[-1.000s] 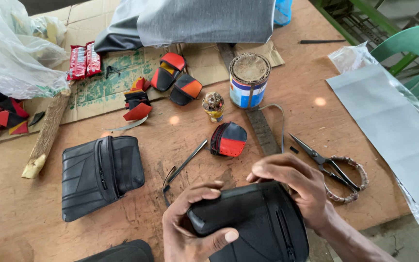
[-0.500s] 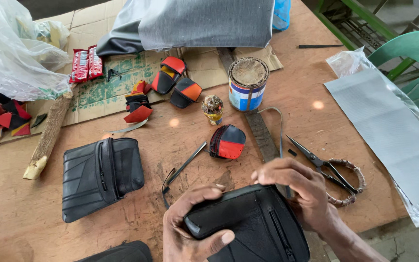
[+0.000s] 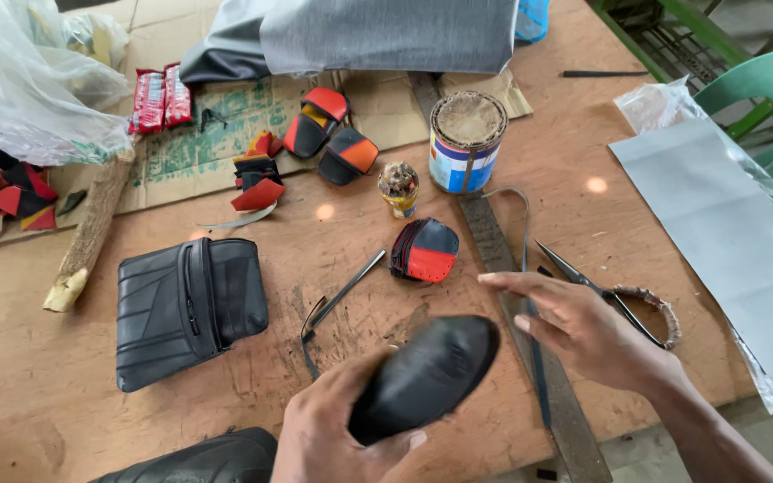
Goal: The person assembles a black leather pouch by inserting a strip of material into a seam, trimming the excess with scissors, and adjusting the pouch's shape. The person also handles a red and black pouch and a larger black bag on the workbench.
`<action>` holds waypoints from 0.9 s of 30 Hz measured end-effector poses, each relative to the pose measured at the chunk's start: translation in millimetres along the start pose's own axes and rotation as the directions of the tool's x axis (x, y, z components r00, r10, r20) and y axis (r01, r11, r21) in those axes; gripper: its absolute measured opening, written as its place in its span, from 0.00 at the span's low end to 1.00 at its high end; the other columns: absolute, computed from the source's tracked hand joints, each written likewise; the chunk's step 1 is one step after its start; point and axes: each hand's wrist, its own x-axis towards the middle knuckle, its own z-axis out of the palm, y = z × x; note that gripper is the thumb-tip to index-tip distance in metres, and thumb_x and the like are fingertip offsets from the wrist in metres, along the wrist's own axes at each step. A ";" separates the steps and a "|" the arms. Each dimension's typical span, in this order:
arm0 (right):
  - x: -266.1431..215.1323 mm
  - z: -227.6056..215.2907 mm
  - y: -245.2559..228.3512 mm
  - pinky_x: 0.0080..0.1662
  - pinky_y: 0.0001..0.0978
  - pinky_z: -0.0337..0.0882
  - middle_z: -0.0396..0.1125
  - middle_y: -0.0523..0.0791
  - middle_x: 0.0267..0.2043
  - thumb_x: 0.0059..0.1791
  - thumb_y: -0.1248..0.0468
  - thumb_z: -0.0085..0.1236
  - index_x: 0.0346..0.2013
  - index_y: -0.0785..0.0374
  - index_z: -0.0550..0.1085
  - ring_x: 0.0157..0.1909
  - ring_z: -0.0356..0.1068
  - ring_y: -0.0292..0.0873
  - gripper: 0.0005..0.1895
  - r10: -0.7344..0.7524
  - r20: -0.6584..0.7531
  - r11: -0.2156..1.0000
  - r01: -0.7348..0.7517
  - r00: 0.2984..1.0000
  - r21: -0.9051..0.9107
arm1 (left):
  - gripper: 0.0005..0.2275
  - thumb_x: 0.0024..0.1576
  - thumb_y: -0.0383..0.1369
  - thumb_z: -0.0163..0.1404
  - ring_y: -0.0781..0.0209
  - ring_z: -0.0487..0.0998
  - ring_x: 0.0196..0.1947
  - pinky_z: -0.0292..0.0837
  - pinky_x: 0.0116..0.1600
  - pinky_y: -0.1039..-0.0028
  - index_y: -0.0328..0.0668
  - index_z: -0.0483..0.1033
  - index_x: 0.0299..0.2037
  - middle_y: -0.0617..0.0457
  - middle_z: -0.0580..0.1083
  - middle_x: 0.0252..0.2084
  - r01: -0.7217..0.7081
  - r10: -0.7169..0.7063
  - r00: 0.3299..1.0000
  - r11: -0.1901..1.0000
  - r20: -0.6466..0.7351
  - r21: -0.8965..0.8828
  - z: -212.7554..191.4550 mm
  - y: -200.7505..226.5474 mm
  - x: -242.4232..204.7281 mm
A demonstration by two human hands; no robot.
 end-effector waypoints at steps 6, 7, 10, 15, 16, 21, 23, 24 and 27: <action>-0.5 21.4 -9.0 0.65 0.46 0.66 0.68 0.48 0.66 0.43 0.45 0.63 0.70 0.61 0.63 0.67 0.68 0.48 0.45 0.044 0.092 0.992 -0.054 0.995 0.111 | 0.42 0.33 0.43 0.67 0.38 0.73 0.59 0.64 0.60 0.51 0.31 0.70 0.61 0.35 0.75 0.58 -0.255 0.266 0.964 0.918 0.003 0.303 35.6 2.1 8.9; 1.9 25.0 -10.7 0.66 0.45 0.66 0.69 0.48 0.65 0.43 0.44 0.63 0.69 0.61 0.65 0.66 0.67 0.47 0.44 0.091 0.085 0.988 -0.101 0.992 0.114 | 0.39 0.39 0.45 0.65 0.39 0.73 0.59 0.64 0.61 0.52 0.30 0.71 0.60 0.36 0.75 0.58 -0.248 0.271 0.962 0.919 -0.035 0.305 38.1 2.9 11.4; 2.1 25.3 -13.7 0.64 0.44 0.68 0.70 0.47 0.65 0.42 0.44 0.63 0.68 0.60 0.67 0.64 0.68 0.46 0.43 0.119 0.105 0.982 -0.133 0.987 0.133 | 0.30 0.52 0.48 0.59 0.40 0.73 0.60 0.65 0.61 0.54 0.30 0.73 0.58 0.39 0.75 0.57 -0.181 0.237 0.961 0.930 -0.144 0.320 48.2 9.0 9.3; 1.9 21.4 -5.0 0.62 0.39 0.71 0.74 0.46 0.62 0.50 0.49 0.57 0.62 0.61 0.73 0.63 0.70 0.45 0.29 0.141 0.095 0.969 -0.157 0.985 0.189 | 0.20 0.57 0.43 0.55 0.45 0.79 0.54 0.70 0.57 0.59 0.34 0.79 0.52 0.43 0.79 0.53 -0.105 0.149 0.974 0.964 -0.172 0.243 59.0 23.0 21.0; 3.3 22.3 -1.3 0.60 0.39 0.73 0.75 0.47 0.59 0.50 0.51 0.58 0.58 0.62 0.75 0.61 0.71 0.45 0.26 0.123 0.080 0.978 -0.135 0.989 0.159 | 0.19 0.57 0.42 0.55 0.47 0.80 0.52 0.71 0.55 0.61 0.36 0.80 0.51 0.45 0.80 0.50 -0.065 0.102 0.980 0.975 -0.173 0.211 59.6 24.6 22.6; 12.1 33.3 5.5 0.52 0.35 0.77 0.77 0.47 0.51 0.52 0.55 0.57 0.49 0.64 0.78 0.53 0.78 0.45 0.17 -0.003 -0.018 0.997 0.002 1.000 -0.072 | 0.14 0.55 0.42 0.56 0.50 0.82 0.41 0.74 0.48 0.63 0.46 0.82 0.47 0.50 0.82 0.40 0.191 -0.167 0.979 0.954 -0.117 0.231 64.8 33.9 37.5; 14.9 33.6 1.5 0.49 0.35 0.77 0.77 0.46 0.48 0.52 0.55 0.58 0.47 0.63 0.78 0.49 0.79 0.45 0.16 0.023 -0.040 0.989 -0.029 0.999 -0.147 | 0.14 0.56 0.42 0.55 0.49 0.82 0.41 0.74 0.48 0.63 0.47 0.82 0.47 0.49 0.82 0.39 0.185 -0.167 0.982 0.951 -0.092 0.247 62.2 37.1 40.5; 16.8 32.2 -0.9 0.49 0.35 0.77 0.77 0.46 0.48 0.51 0.55 0.57 0.48 0.62 0.77 0.49 0.78 0.45 0.17 0.081 -0.013 0.990 -0.082 0.997 -0.112 | 0.14 0.57 0.43 0.54 0.49 0.82 0.41 0.74 0.48 0.63 0.47 0.82 0.47 0.49 0.82 0.39 0.181 -0.165 0.983 0.949 -0.083 0.258 59.2 37.0 40.5; 17.1 20.6 -6.7 0.50 0.37 0.76 0.77 0.45 0.50 0.51 0.54 0.56 0.53 0.60 0.76 0.51 0.76 0.44 0.20 0.177 0.072 0.983 -0.173 0.982 -0.063 | 0.21 0.55 0.46 0.54 0.47 0.82 0.46 0.70 0.56 0.56 0.34 0.79 0.48 0.43 0.81 0.43 -0.117 0.248 0.937 0.886 -0.245 0.449 39.9 25.7 25.8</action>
